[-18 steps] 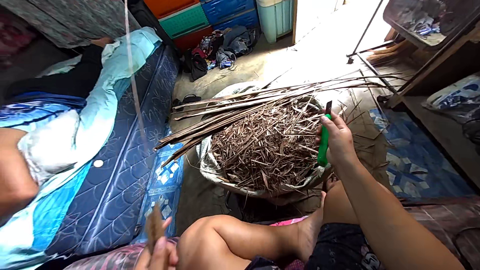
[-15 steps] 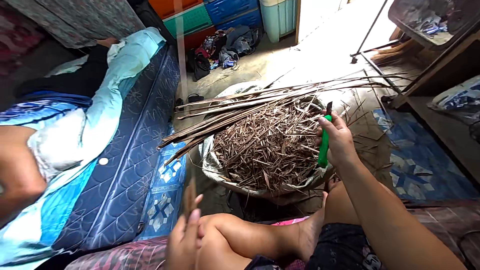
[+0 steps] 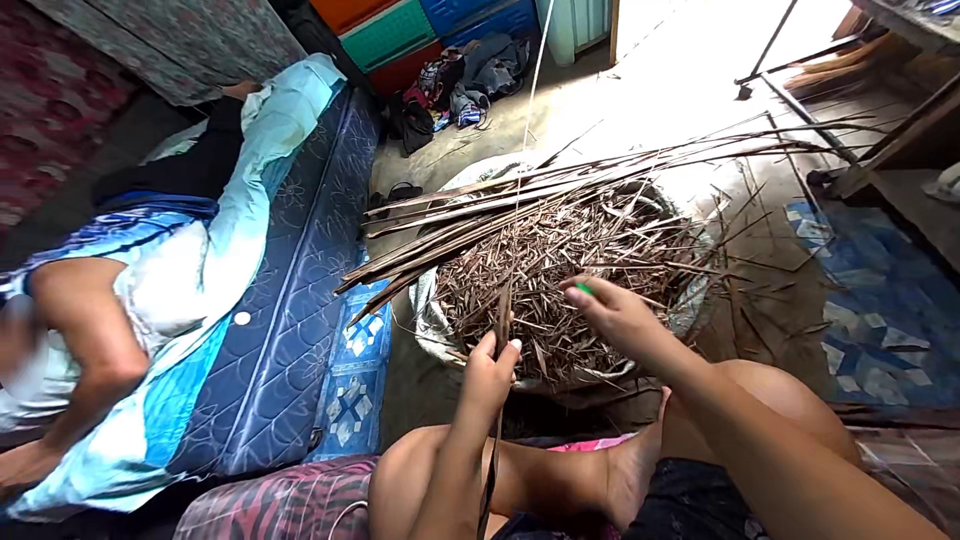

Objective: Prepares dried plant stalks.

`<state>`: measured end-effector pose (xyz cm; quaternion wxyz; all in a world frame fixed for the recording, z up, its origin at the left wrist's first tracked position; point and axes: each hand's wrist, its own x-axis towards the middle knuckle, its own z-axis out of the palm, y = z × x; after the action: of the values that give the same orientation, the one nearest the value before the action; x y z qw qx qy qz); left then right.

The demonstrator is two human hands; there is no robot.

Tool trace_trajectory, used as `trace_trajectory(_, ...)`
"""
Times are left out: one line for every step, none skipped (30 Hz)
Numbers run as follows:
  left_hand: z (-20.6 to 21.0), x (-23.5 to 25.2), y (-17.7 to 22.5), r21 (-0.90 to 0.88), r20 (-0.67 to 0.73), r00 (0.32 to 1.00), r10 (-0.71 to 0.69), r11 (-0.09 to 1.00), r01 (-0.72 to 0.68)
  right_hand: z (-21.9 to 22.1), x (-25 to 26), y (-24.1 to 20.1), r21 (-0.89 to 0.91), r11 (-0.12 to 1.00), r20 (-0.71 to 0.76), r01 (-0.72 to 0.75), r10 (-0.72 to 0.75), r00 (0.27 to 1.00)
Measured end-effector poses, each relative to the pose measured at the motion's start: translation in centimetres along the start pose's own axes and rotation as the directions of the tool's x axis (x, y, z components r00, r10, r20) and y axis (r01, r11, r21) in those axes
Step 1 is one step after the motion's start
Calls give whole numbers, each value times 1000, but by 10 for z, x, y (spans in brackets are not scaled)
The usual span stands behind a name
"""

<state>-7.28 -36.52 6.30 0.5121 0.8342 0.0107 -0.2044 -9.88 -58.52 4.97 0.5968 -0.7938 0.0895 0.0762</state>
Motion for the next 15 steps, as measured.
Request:
trace_trajectory(2, 2, -1, -2, -4, 1000, -7, 1000, 7, 5, -2, -4, -87, 996, 47, -21, 25, 999)
trace_trajectory(5, 3, -2, -4, -7, 1000, -18, 1000, 18, 13, -3, -8, -153, 987, 76, -43, 55, 996)
trace_trajectory(8, 5, -3, 11, -3, 999, -39, 999, 39, 20, -4, -11, -201, 978, 100, -59, 81, 992)
trace_trajectory(11, 8, -5, 51, 10, 998, -65, 997, 65, 28, -4, -13, -243, 968, 126, -68, 101, 987)
trace_trajectory(13, 11, -9, 129, 23, 996, -90, 988, 87, 35, -4, -13, -288, 955, 152, -68, 116, 982)
trace_trajectory(16, 15, -13, 233, 26, 993, -113, 967, 104, 42, -3, -13, -340, 939, 174, -61, 126, 977)
trace_trajectory(19, 19, -16, 328, 25, 991, -130, 938, 114, 49, -3, -11, -387, 921, 193, -47, 131, 972)
trace_trajectory(22, 21, -18, 417, 21, 990, -142, 901, 120, 55, -2, -8, -428, 903, 209, -31, 132, 969)
trace_trajectory(24, 23, -17, 492, 13, 988, -153, 862, 127, 61, -1, -6, -459, 888, 231, -16, 136, 963)
trace_trajectory(27, 23, -16, 543, 0, 986, -165, 828, 139, 66, -1, -5, -489, 873, 256, 0, 143, 956)
trace_trajectory(30, 22, -14, 578, -21, 985, -173, 802, 153, 71, -2, -5, -526, 850, 281, 7, 166, 945)
trace_trajectory(32, 22, -11, 608, -36, 982, -184, 776, 167, 75, -4, -7, -563, 826, 297, 1, 202, 933)
trace_trajectory(34, 22, -9, 630, -48, 980, -193, 755, 180, 79, -6, -8, -594, 804, 305, -10, 236, 923)
trace_trajectory(34, 22, -9, 639, -54, 979, -195, 747, 184, 81, -8, -9, -612, 790, 305, -25, 265, 915)
trace_trajectory(33, 22, -10, 642, -49, 980, -193, 746, 179, 83, -10, -9, -621, 782, 301, -39, 284, 910)
